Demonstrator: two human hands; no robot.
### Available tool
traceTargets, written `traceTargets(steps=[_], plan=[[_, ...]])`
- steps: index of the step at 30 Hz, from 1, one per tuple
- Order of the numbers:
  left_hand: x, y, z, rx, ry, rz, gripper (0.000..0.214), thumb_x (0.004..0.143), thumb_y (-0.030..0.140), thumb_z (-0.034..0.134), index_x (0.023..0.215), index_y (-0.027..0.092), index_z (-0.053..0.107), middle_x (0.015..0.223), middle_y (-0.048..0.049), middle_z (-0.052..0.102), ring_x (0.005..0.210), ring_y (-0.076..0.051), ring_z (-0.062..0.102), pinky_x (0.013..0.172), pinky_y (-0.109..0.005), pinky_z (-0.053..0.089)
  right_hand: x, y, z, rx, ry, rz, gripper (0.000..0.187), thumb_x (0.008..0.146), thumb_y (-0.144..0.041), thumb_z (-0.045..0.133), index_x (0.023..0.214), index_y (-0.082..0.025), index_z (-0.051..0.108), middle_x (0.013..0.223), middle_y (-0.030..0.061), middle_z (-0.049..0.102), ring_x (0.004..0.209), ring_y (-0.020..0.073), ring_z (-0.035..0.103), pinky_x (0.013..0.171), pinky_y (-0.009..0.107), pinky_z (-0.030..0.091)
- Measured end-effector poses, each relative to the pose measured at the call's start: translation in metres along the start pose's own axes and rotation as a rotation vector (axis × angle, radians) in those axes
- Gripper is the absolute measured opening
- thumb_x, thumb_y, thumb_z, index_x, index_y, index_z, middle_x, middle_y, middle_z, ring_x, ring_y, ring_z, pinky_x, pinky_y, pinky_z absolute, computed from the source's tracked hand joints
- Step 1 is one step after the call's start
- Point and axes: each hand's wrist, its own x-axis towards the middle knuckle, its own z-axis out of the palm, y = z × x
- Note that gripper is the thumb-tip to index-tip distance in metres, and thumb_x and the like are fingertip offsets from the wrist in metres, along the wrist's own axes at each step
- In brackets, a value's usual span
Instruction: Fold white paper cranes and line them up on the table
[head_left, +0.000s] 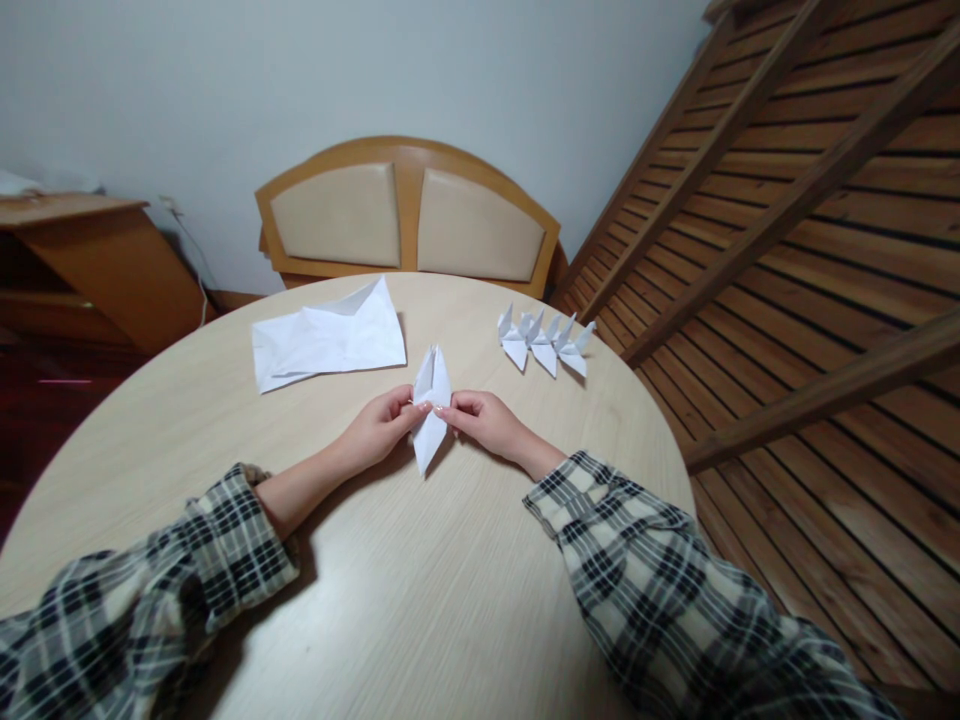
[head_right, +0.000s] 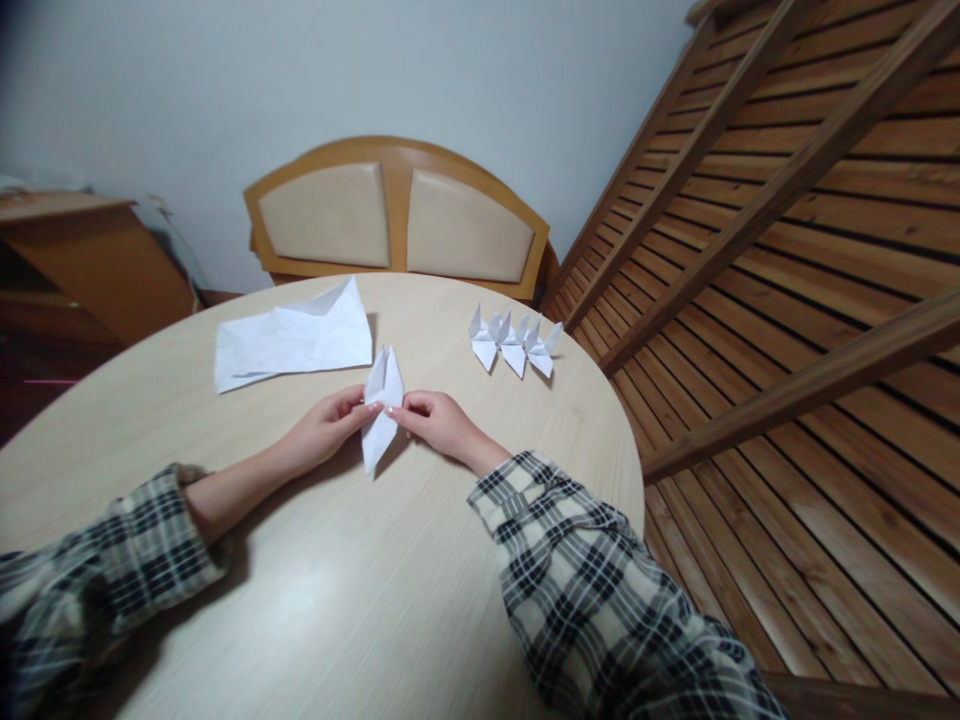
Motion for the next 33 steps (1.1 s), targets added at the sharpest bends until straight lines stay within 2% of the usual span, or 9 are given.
traceTargets(steps=[10,16,23,27,33], plan=[[-0.0020,-0.0034,-0.0016,0.045,-0.046,-0.010,0.034,0.087,0.048,0.062,0.092,0.014,0.059,0.074,0.0000,0.058,0.064,-0.014,0.051,0.058,-0.025,0.038,0.0017,0.0037,-0.0005,0.016,-0.064,0.002,0.039,0.088,-0.053,0.059,0.073,-0.017,0.058,0.064,-0.0014,0.050,0.060,0.0120,0.044,0.056,0.027,0.033],[-0.0020,-0.0008,0.0016,0.012,-0.054,0.030,0.036,0.086,0.049,0.062,0.096,0.014,0.060,0.079,-0.0014,0.060,0.070,-0.016,0.054,0.065,-0.027,0.043,0.0023,0.0045,-0.0011,0.017,-0.087,-0.028,0.036,0.088,-0.051,0.058,0.077,-0.016,0.059,0.067,-0.0013,0.050,0.063,0.0125,0.044,0.059,0.027,0.034],[-0.0015,0.0016,0.0007,0.052,-0.002,0.016,0.032,0.085,0.047,0.064,0.088,0.016,0.060,0.074,0.0000,0.060,0.066,-0.014,0.054,0.060,-0.026,0.040,0.0022,0.0040,-0.0008,0.067,-0.059,-0.011,0.036,0.089,-0.050,0.059,0.076,-0.016,0.058,0.065,-0.0020,0.051,0.059,0.0111,0.045,0.056,0.026,0.034],[-0.0017,0.0016,0.0006,-0.058,-0.028,-0.030,0.034,0.085,0.042,0.065,0.106,0.017,0.054,0.075,-0.0006,0.065,0.067,-0.015,0.059,0.061,-0.026,0.041,0.0016,0.0017,-0.0005,0.087,-0.005,0.026,0.038,0.087,-0.052,0.060,0.074,-0.016,0.058,0.062,-0.0026,0.052,0.055,0.0102,0.045,0.053,0.026,0.034],[-0.0022,0.0025,0.0017,-0.132,0.053,-0.017,0.049,0.083,0.035,0.070,0.120,0.020,0.043,0.066,0.0059,0.059,0.061,-0.013,0.057,0.058,-0.024,0.040,0.0022,0.0009,-0.0003,0.114,0.018,0.029,0.037,0.086,-0.051,0.062,0.076,-0.016,0.059,0.063,-0.0024,0.053,0.056,0.0102,0.045,0.053,0.025,0.033]])
